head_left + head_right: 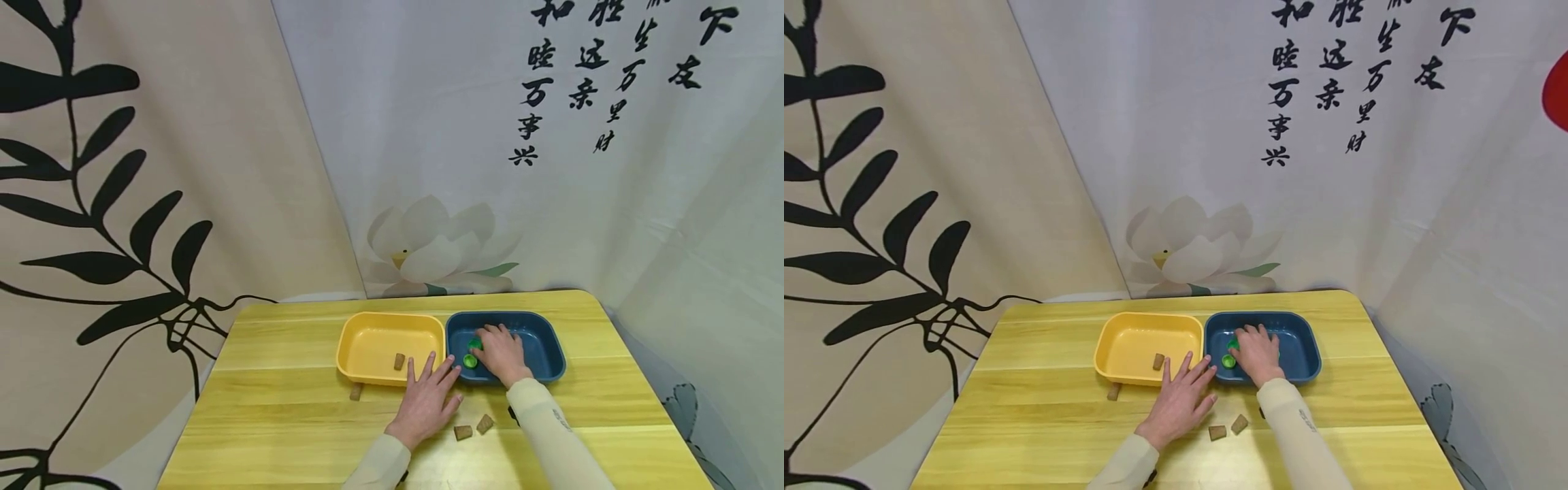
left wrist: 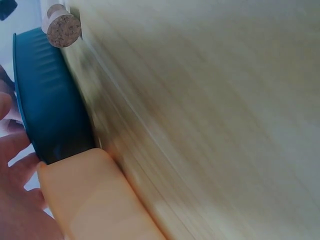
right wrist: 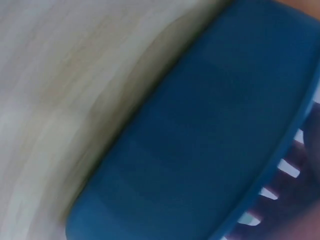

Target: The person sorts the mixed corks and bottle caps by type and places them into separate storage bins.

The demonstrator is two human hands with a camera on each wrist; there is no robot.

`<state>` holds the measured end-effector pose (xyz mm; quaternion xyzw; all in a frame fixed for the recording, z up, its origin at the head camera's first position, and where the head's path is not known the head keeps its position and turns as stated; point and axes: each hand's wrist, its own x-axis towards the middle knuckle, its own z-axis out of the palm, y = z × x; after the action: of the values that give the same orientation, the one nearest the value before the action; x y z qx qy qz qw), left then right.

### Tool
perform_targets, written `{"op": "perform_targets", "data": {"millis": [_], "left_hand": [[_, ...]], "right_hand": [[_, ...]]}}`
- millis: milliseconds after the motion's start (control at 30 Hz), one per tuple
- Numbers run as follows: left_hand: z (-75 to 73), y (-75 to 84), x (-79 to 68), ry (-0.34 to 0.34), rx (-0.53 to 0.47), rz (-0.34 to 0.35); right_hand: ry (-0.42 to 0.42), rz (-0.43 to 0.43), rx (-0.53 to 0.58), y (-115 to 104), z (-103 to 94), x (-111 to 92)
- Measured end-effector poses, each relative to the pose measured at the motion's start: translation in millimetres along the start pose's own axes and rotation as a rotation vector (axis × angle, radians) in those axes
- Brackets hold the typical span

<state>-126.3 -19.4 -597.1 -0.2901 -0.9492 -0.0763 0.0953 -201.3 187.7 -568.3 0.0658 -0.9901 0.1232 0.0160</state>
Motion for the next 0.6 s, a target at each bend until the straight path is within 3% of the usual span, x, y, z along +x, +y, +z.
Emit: {"op": "perform_targets", "data": {"millis": [333, 600], "left_hand": [[-5.9, 0.6, 1.3, 0.015, -0.02, -0.001], [-15.1, -5.3, -3.7, 0.093, -0.043, -0.002]], "right_hand": [[0.229, -0.039, 0.087, 3, -11.0, -37], [0.317, -0.062, 0.159, -7, -16.4, -68]]}}
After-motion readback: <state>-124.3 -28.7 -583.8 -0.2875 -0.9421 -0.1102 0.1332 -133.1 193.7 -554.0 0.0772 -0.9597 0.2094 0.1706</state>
